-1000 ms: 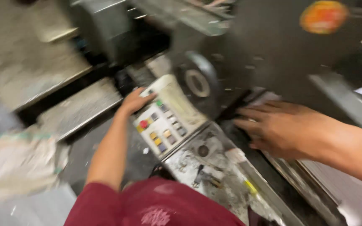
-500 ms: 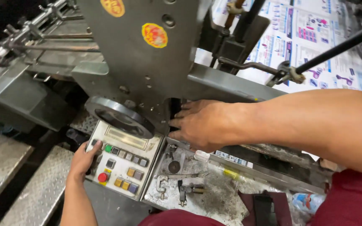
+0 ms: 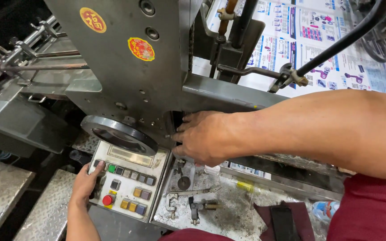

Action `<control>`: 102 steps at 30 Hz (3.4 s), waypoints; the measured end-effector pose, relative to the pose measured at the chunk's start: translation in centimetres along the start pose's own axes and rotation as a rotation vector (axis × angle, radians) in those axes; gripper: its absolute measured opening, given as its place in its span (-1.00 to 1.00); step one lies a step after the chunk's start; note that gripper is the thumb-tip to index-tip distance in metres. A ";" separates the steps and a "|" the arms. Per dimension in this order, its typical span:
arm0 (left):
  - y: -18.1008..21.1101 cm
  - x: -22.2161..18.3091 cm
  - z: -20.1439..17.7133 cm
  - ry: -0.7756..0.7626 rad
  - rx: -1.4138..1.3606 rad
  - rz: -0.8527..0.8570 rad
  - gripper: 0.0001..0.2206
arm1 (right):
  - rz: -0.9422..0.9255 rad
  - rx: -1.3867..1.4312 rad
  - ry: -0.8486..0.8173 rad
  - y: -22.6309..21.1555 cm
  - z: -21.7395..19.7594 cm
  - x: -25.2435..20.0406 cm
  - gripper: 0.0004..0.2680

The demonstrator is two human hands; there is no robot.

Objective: Operating a large printing machine and inspecting its mechanical parts.

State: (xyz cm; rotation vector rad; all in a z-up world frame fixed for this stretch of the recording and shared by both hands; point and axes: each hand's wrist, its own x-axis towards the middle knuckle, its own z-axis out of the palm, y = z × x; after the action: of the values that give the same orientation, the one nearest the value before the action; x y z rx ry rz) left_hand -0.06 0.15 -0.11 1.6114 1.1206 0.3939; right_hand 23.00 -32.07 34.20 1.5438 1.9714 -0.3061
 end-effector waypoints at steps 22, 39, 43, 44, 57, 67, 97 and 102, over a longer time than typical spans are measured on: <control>-1.4 1.8 0.6 0.022 0.052 0.053 -0.43 | -0.037 -0.057 -0.026 0.8 -0.4 -0.6 -0.47; -1.9 1.9 0.7 0.109 0.115 0.087 -0.19 | -0.161 -0.314 -0.112 9.5 5.4 5.1 -0.39; -2.4 2.9 1.0 0.067 0.124 0.102 -0.13 | -0.082 -0.374 -0.323 8.0 4.4 4.9 -0.38; -2.8 3.3 1.1 0.056 0.106 0.107 -0.11 | -0.099 -0.375 -0.304 8.1 4.4 4.9 -0.38; -2.3 2.7 0.9 0.040 0.057 0.127 -0.17 | -0.076 -0.467 -0.376 6.6 3.5 4.7 -0.39; -1.6 1.3 0.7 0.084 0.116 0.110 -0.12 | 0.031 -0.444 -0.425 4.2 2.0 4.2 -0.41; -0.9 1.1 0.5 -0.031 0.063 0.074 -0.12 | -0.090 -0.258 -0.391 7.5 4.5 6.2 -0.45; -1.0 1.3 0.2 -0.034 0.096 0.053 -0.11 | -0.088 -0.296 -0.394 6.9 4.2 6.4 -0.44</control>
State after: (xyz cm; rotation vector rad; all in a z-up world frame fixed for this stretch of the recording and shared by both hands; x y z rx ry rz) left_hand 0.28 1.11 -1.47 1.7284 1.0867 0.3507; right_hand 29.98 -27.15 28.45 1.1152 1.6872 -0.3113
